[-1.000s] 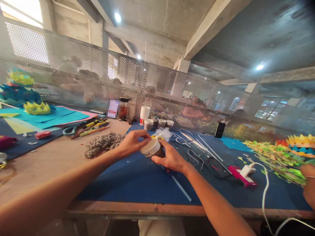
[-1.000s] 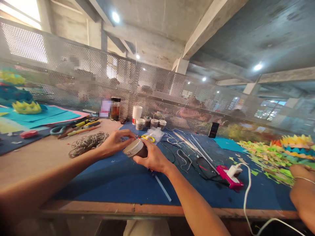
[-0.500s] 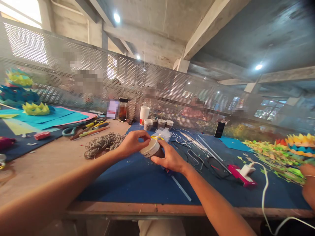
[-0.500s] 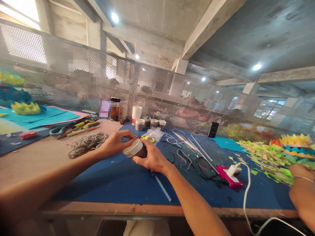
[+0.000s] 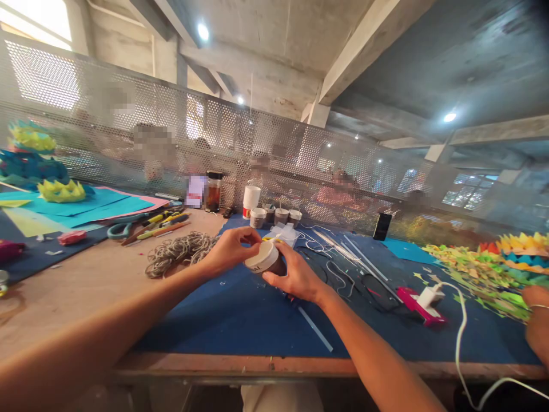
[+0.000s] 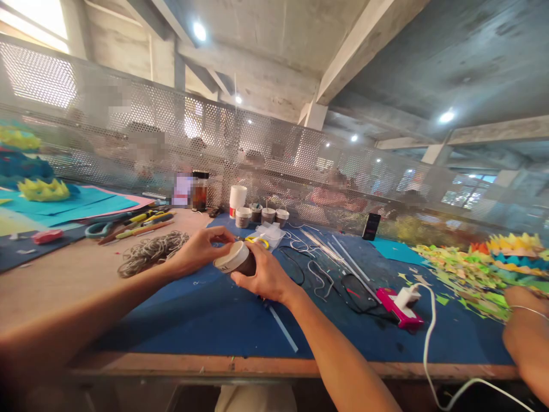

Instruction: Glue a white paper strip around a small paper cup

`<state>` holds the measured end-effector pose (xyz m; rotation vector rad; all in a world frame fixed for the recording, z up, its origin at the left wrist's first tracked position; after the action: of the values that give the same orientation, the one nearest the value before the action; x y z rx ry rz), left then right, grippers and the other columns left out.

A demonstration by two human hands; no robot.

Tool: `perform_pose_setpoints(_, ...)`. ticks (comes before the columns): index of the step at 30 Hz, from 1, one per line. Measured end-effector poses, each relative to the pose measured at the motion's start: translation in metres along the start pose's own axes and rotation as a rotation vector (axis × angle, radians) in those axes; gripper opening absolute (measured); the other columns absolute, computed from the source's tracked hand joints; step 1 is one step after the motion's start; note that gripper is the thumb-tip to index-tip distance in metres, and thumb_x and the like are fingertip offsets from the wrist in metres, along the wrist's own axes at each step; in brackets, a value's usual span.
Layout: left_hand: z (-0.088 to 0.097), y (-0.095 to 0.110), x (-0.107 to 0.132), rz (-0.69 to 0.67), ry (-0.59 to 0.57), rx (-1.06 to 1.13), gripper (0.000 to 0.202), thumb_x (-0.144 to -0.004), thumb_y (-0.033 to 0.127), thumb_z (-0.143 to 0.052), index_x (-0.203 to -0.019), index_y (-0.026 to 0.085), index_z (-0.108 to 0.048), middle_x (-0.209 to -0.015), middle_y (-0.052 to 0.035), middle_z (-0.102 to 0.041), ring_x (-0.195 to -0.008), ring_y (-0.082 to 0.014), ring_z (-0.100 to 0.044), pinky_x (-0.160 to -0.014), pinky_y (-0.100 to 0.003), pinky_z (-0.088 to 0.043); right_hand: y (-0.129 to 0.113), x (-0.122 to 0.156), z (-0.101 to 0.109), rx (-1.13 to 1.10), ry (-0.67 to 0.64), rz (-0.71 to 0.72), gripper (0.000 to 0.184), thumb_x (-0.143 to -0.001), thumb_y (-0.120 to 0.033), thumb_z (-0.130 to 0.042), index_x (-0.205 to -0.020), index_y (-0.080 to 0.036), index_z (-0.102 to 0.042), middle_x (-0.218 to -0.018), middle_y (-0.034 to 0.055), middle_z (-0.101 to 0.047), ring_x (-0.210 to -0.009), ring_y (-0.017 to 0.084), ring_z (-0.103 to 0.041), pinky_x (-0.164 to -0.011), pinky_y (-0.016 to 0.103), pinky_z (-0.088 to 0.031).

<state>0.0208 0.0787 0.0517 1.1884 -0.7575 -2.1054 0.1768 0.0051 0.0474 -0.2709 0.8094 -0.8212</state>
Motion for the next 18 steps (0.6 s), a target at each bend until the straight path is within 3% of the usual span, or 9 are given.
perform_pose_setpoints(9, 0.005, 0.001, 0.000, 0.145, -0.016, 0.284, 0.022, -0.082, 0.033, -0.061, -0.086, 0.017, -0.075, -0.085, -0.0017, -0.074, -0.082, -0.0188, -0.064, -0.077, -0.029, -0.045, -0.005, 0.000, 0.010, -0.004, 0.071, -0.016, 0.049, -0.081, -0.026, -0.072, -0.127, -0.021, -0.054, -0.121, 0.0096, -0.064, -0.111, 0.027, -0.061, -0.100, 0.046, -0.050)
perform_pose_setpoints(18, 0.003, -0.006, -0.001, 0.185, -0.009, 0.347, 0.022, -0.079, 0.038, -0.069, -0.082, 0.017, -0.075, -0.082, -0.0013, -0.072, -0.078, -0.0176, -0.062, -0.074, -0.027, -0.044, -0.005, 0.000, 0.009, 0.032, 0.090, 0.041, 0.052, -0.081, -0.026, -0.071, -0.129, -0.021, -0.052, -0.123, 0.0100, -0.061, -0.112, 0.026, -0.060, -0.100, 0.045, -0.050)
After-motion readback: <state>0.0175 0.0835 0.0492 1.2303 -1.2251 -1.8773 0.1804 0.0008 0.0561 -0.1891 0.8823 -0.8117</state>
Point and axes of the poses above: each hand's wrist, its own x-axis away from the middle knuckle, its own z-axis out of the back of the hand, y = z × x, the point moved 6 cm from there along -x, towards the middle knuckle
